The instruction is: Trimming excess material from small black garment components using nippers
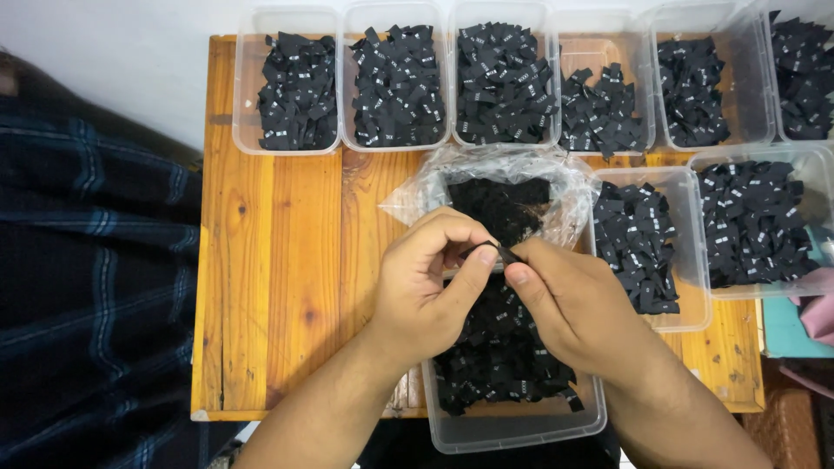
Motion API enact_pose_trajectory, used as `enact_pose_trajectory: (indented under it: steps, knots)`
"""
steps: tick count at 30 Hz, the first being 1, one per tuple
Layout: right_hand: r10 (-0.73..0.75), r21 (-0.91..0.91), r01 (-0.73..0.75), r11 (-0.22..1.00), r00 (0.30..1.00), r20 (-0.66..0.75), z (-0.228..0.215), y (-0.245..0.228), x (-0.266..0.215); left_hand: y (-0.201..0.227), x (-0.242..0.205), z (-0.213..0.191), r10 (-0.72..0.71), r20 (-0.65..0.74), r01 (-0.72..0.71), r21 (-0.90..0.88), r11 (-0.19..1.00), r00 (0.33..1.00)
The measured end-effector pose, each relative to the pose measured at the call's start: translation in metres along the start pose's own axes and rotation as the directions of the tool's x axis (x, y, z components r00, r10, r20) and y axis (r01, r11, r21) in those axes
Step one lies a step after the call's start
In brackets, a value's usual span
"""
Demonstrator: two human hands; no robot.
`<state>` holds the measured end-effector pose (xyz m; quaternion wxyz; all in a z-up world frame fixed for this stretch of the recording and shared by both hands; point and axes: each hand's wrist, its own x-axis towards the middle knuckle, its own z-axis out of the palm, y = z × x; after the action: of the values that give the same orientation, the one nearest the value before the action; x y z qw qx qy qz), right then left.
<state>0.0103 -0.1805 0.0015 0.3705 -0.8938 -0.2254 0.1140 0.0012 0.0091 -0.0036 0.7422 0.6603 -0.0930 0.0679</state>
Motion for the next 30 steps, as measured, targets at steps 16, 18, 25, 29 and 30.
enact_pose_trajectory:
  steps: [16, 18, 25, 29, 30]
  knots:
    - [0.006, 0.055, -0.004, 0.998, 0.999, -0.039, -0.0033, -0.0026, 0.0005, -0.0017, -0.0006, 0.0002, -0.002, -0.023, 0.001, -0.014, 1.000, 1.000]
    - [-0.027, 0.040, 0.029, 0.999, 0.999, -0.029, -0.0031, -0.0024, 0.0011, -0.0021, -0.0005, 0.0000, 0.010, -0.025, -0.010, 0.003, 1.000, 1.000]
    - [0.010, 0.088, -0.003, 0.996, 0.997, -0.080, -0.0016, 0.0001, -0.0013, -0.0040, -0.0021, -0.0029, 0.056, -0.020, -0.055, 0.022, 0.998, 0.998]
    - [-0.002, 0.169, 0.037, 0.985, 0.979, -0.204, -0.0013, -0.0043, -0.0013, -0.0040, -0.0017, -0.0020, 0.091, -0.006, -0.091, 0.023, 0.996, 0.996]
    - [0.024, 0.176, 0.018, 0.984, 0.972, -0.233, -0.0008, -0.0065, -0.0010, -0.0045, -0.0021, -0.0018, 0.097, -0.011, -0.097, 0.001, 0.995, 0.995]
